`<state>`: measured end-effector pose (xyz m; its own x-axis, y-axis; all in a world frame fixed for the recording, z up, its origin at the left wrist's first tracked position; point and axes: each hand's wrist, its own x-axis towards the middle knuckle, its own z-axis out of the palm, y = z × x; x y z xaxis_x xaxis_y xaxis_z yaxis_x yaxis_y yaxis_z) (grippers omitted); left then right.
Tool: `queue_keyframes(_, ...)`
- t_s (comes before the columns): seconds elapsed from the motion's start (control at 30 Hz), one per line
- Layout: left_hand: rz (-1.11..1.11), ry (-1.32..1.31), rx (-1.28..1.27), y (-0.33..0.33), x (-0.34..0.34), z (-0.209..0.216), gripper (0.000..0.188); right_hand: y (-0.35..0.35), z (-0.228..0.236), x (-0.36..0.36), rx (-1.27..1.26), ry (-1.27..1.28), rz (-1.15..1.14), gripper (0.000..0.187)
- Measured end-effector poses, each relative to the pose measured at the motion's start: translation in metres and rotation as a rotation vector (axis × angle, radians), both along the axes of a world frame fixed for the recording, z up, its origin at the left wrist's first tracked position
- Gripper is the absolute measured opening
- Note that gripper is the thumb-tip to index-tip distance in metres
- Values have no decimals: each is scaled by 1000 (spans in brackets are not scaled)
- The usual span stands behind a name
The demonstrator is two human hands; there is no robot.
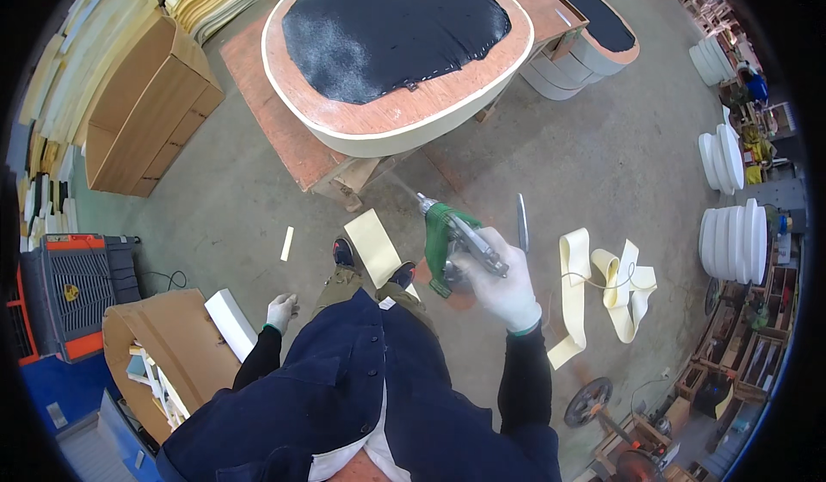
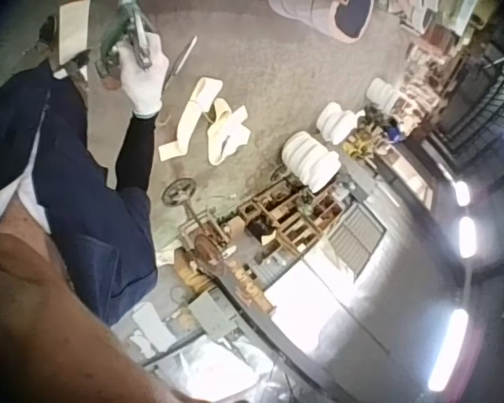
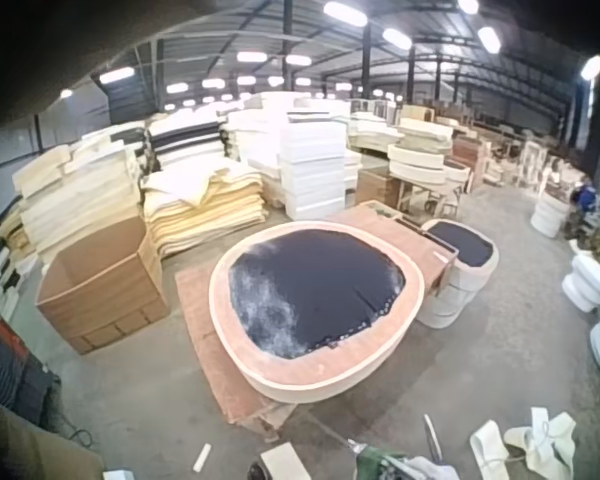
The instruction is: The person uses a spray gun to apply a dark coating to the interior surface of a large, oval-shaped basin. After spraying, the person places a white circular foam insert into the basin and presses it down to fit.
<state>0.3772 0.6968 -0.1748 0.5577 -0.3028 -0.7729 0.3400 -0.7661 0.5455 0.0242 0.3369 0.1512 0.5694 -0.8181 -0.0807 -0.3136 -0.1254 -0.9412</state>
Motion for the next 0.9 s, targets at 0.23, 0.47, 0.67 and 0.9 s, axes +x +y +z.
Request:
queue_keyframes(0.23, 3, 11, -5, -5, 0, -4, 37, -3, -5, -32, 8, 30, -178, 23)
queue_keyframes(0.47, 23, 10, -24, -12, -10, -2, 32, -15, -2, -49, 5, -13, -344, 22)
queue_keyframes(0.67, 27, 24, -39, -16, -18, -8, 32, -40, -4, -65, 23, -32, -410, 24)
queue_keyframes(0.9, 14, 55, -10, -27, -24, -14, 35, -78, -6, -77, -1, -50, -507, 34)
